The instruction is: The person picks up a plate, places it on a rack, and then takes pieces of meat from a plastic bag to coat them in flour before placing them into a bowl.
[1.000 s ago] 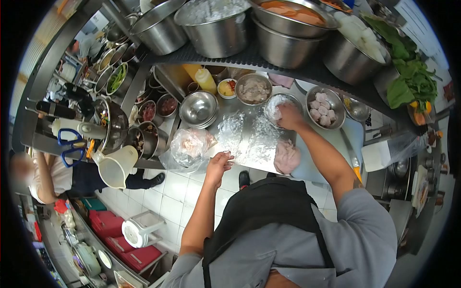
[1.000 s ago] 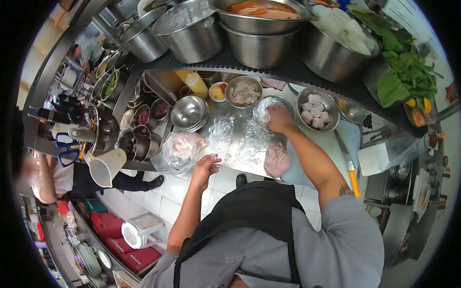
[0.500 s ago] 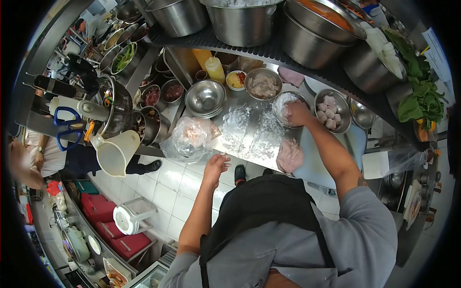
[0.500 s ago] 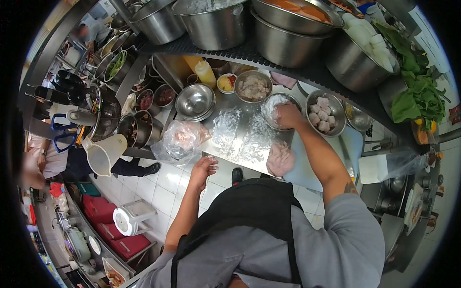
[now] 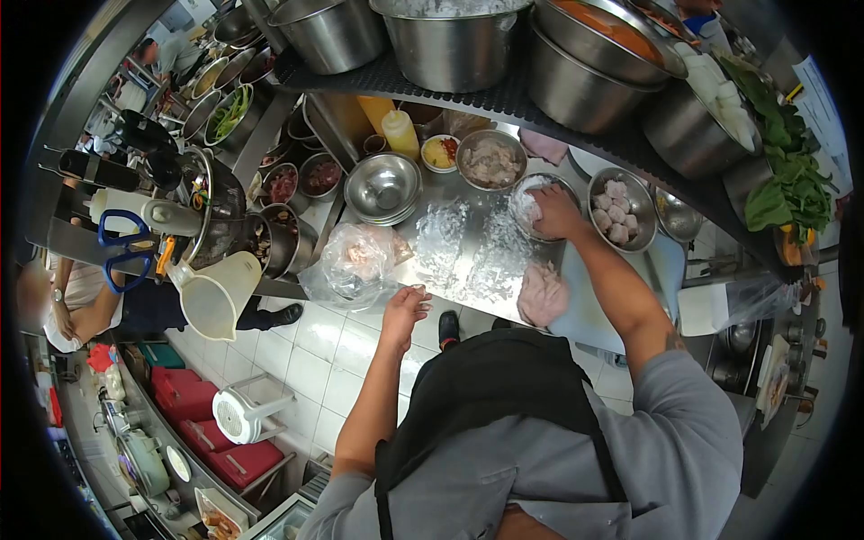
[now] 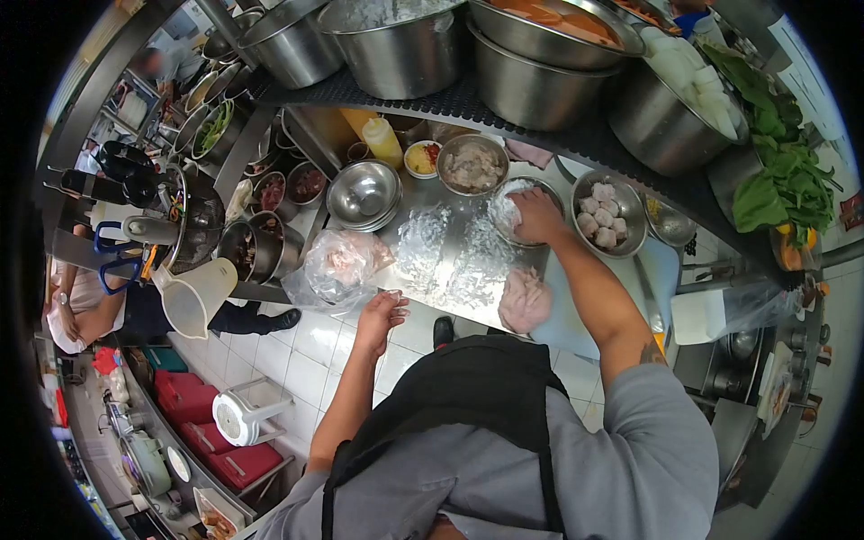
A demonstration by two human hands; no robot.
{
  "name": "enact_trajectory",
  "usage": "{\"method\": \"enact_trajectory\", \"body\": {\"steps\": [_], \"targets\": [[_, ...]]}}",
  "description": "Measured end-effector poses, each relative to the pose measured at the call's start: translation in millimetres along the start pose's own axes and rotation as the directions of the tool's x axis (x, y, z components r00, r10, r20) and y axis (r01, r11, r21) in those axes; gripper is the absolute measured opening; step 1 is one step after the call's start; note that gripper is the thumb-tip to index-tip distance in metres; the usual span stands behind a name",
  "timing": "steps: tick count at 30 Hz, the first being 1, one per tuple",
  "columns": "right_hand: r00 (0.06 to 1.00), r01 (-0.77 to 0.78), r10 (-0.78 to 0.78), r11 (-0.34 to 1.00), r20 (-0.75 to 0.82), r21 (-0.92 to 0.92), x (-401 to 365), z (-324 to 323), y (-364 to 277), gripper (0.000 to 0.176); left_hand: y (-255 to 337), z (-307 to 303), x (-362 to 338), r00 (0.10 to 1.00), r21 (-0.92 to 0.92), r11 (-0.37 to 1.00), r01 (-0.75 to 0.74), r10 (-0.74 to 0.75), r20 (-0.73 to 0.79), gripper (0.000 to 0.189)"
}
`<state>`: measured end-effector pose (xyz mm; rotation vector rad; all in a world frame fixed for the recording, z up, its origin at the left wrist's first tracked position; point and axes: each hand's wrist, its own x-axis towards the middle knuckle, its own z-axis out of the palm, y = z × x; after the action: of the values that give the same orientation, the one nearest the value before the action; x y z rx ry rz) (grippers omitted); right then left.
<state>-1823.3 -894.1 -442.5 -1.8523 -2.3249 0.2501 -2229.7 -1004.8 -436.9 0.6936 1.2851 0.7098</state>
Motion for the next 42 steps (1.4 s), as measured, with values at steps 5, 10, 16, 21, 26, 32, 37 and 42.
{"method": "enact_trajectory", "body": {"steps": [5, 10, 16, 21, 26, 32, 37, 42], "targets": [[0.999, 0.012, -0.014, 0.999, 0.047, 0.052, 3, 10, 12, 0.065, -1, 0, 0, 1.0, -0.007, 1.0, 0.01, -0.01, -0.002, 0.028], [0.998, -0.046, 0.043, 0.997, 0.045, 0.058, 4, 2, 2, 0.062, 0, -1, 0, 1.0, -0.027, 1.0, 0.014, -0.014, 0.001, 0.027], [0.999, -0.02, 0.02, 1.0, -0.03, 0.01, 4, 5, 2, 0.058, 1, 1, 0, 1.0, -0.023, 1.0, 0.004, -0.004, -0.001, 0.029], [0.993, -0.056, 0.047, 0.995, 0.104, 0.084, 7, 1, 6, 0.056, 0, 2, 2, 1.0, -0.013, 1.0, 0.014, -0.014, 0.004, 0.03], [0.998, -0.053, 0.052, 0.997, 0.035, 0.053, 3, 0, 0, 0.058, 0, 4, 3, 1.0, -0.012, 1.0, 0.015, -0.014, 0.005, 0.03], [0.993, -0.077, 0.074, 0.997, 0.093, 0.03, 2, -4, -2, 0.059, 0, 7, 5, 1.0, -0.01, 1.0, 0.015, -0.015, 0.006, 0.029], [0.981, -0.072, 0.059, 0.995, 0.183, 0.067, 4, 0, 7, 0.055, -1, 9, 5, 1.0, -0.006, 1.0, 0.019, -0.019, 0.0, 0.029], [1.0, 0.003, -0.003, 0.996, 0.008, 0.091, 2, 8, 9, 0.048, -3, 10, 4, 1.0, -0.012, 1.0, 0.014, -0.014, 0.003, 0.03]]}}
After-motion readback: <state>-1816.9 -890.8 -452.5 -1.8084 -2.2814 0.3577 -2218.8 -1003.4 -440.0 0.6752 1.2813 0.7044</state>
